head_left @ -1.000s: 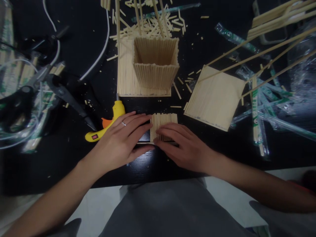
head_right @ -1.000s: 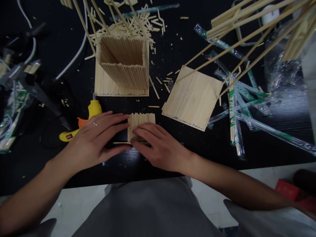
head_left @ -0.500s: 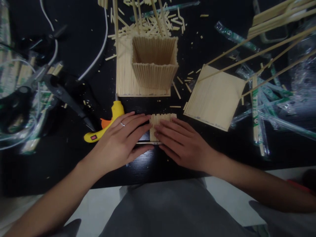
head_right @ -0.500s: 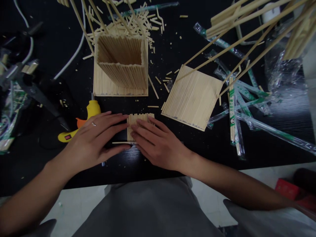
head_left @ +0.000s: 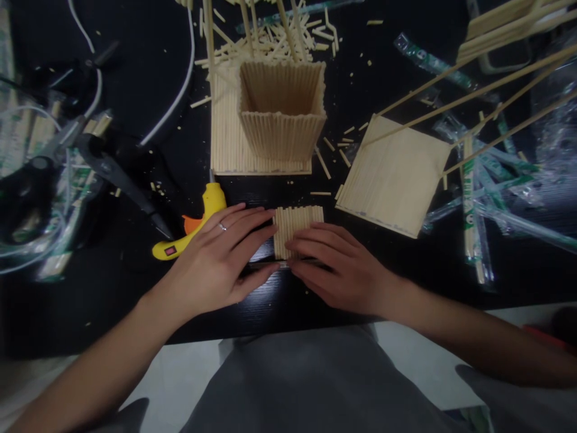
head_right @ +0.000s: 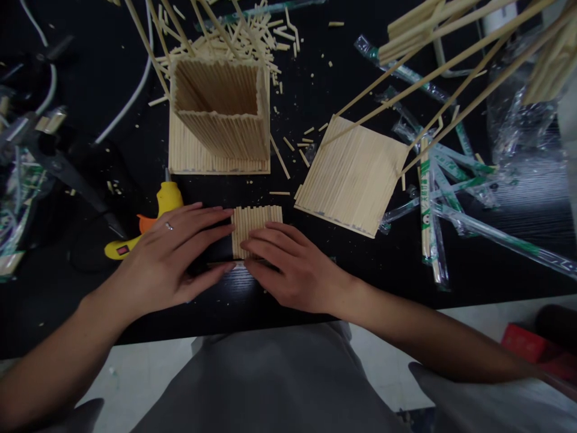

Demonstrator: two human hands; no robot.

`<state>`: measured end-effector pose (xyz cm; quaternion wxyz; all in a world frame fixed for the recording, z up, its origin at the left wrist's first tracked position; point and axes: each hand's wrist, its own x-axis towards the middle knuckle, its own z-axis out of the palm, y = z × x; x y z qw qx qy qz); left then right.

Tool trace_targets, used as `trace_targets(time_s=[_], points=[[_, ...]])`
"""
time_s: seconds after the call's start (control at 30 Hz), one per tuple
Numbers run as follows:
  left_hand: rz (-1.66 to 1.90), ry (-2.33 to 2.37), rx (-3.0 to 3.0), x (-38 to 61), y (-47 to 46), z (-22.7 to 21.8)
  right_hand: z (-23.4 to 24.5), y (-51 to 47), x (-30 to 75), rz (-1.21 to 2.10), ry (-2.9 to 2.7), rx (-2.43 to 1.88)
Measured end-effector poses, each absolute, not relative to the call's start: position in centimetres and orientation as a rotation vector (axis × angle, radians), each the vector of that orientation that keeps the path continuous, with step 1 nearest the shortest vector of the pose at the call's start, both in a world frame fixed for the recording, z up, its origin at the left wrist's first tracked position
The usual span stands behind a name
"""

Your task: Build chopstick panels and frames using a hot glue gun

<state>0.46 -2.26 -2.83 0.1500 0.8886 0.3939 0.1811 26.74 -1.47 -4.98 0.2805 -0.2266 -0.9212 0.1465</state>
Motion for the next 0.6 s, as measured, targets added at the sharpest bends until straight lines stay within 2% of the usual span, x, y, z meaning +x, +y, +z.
trace_targets(time_s=[0.6], points=[[0.506,1.134,2.573,0.5,-2.3,-3.0,-4.9,-1.0,28.1,0.481,-2.444,-0.751]])
